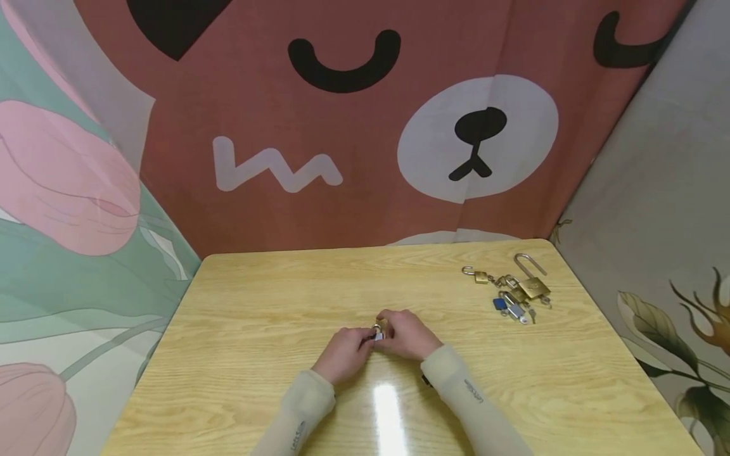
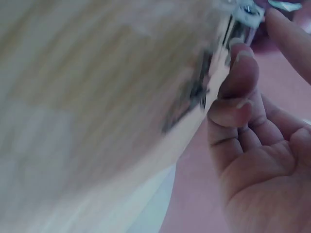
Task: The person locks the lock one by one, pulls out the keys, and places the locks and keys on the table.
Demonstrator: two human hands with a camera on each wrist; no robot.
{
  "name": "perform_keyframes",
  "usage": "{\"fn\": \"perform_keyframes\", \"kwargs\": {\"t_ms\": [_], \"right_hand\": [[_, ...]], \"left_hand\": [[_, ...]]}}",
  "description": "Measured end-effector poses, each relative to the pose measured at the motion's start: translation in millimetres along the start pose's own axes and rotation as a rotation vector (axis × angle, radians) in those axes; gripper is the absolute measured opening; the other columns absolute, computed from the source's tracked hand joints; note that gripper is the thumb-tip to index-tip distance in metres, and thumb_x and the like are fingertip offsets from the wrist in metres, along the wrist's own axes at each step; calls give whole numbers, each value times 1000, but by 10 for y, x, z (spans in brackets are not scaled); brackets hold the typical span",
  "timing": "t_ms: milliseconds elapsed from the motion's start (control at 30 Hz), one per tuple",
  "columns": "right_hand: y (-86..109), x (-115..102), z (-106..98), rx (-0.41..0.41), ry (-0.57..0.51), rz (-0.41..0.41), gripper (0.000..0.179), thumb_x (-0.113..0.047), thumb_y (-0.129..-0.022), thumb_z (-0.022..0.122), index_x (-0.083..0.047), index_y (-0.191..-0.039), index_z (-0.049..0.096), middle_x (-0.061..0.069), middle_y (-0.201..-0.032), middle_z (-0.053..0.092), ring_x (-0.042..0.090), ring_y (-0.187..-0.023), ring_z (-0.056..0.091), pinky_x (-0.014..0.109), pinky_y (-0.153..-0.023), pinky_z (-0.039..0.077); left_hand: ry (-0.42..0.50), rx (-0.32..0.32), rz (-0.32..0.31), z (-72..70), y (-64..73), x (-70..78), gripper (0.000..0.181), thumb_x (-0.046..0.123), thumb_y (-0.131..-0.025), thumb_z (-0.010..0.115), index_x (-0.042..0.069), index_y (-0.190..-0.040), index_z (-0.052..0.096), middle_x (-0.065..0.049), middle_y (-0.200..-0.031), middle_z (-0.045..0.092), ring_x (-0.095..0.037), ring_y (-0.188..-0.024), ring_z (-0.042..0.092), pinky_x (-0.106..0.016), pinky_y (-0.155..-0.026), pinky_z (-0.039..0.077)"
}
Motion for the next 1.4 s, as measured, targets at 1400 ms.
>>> {"fn": "perform_keyframes", "kwargs": {"t_ms": [1400], "right_hand": [[1157,1665,-1280,329,250,396,25,-15,-93,74,2,-80,62,19,-75,66,36,-69,64,57,-64,52]], "left_hand": [[57,-89,285,226,-381,334,38,20,-106,62,21,-145,61,2,-138,67,-15,-115,67,-28,-97,55]]}}
Point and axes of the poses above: each hand's wrist, its own y-axis away from the middle knuckle, its own z-axis out of the palm, x = y × z, the point moved 1 cm from there along -y, towards the middle knuckle
